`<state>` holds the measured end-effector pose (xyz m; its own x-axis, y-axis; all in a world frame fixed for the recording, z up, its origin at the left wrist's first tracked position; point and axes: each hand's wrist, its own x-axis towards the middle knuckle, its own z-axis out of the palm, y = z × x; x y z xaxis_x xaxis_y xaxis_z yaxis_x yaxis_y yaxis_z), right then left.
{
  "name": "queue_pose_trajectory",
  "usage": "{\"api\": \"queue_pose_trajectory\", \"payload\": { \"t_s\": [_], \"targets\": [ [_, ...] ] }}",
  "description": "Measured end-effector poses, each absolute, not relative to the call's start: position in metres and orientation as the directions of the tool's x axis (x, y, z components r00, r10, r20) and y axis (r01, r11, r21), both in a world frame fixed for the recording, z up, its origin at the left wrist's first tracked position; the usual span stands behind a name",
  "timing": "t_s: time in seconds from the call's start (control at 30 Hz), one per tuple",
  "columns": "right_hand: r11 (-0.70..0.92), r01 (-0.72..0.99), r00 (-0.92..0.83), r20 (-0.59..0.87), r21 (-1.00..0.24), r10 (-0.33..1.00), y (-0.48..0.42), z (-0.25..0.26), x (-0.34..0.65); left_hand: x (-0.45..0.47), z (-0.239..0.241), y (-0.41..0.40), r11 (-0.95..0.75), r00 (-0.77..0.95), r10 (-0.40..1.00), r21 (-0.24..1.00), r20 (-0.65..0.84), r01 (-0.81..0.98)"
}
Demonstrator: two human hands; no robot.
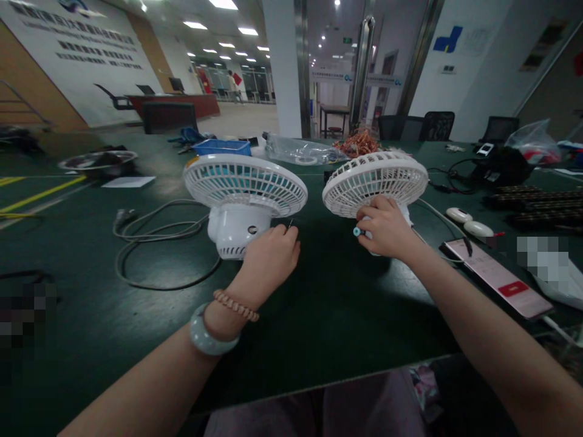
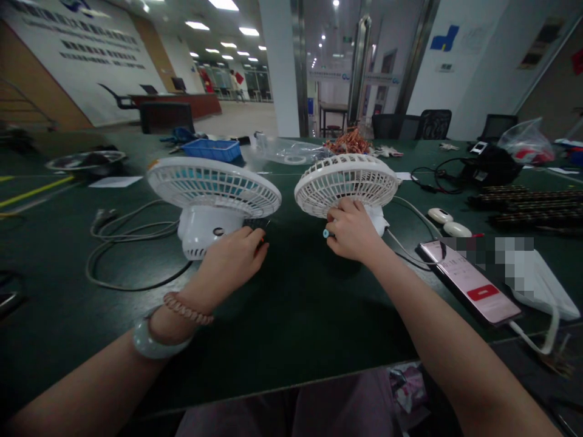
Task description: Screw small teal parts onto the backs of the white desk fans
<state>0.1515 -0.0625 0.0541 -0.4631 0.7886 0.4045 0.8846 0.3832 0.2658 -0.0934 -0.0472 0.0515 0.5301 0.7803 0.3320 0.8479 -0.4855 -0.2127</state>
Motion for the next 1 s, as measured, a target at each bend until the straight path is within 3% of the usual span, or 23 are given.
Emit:
{"api": "queue_pose_trajectory", "payload": {
  "t_s": [0.33, 0.7, 1.0],
  "targets": [
    [0.38, 0.889, -0.456, 0.415, 0.255, 0.787, -0.063, 0.054, 0.151, -0.095, 0.04, -0.039, -0.53, 0.56, 0.794, -0.184, 0.237, 0.828],
    [0.381, 0.89, -0.454, 0.416, 0.249, 0.788, -0.065, 0.054, 0.151, -0.097, 0.035, -0.041, -0.569, 0.604, 0.742, -0.201, 0.293, 0.797],
    [0.384, 0.891, -0.454, 0.417, 0.244, 0.787, -0.064, 0.052, 0.151, -0.098, 0.038, -0.043, -0.629, 0.654, 0.718, -0.18, 0.239, 0.756]
  ]
}}
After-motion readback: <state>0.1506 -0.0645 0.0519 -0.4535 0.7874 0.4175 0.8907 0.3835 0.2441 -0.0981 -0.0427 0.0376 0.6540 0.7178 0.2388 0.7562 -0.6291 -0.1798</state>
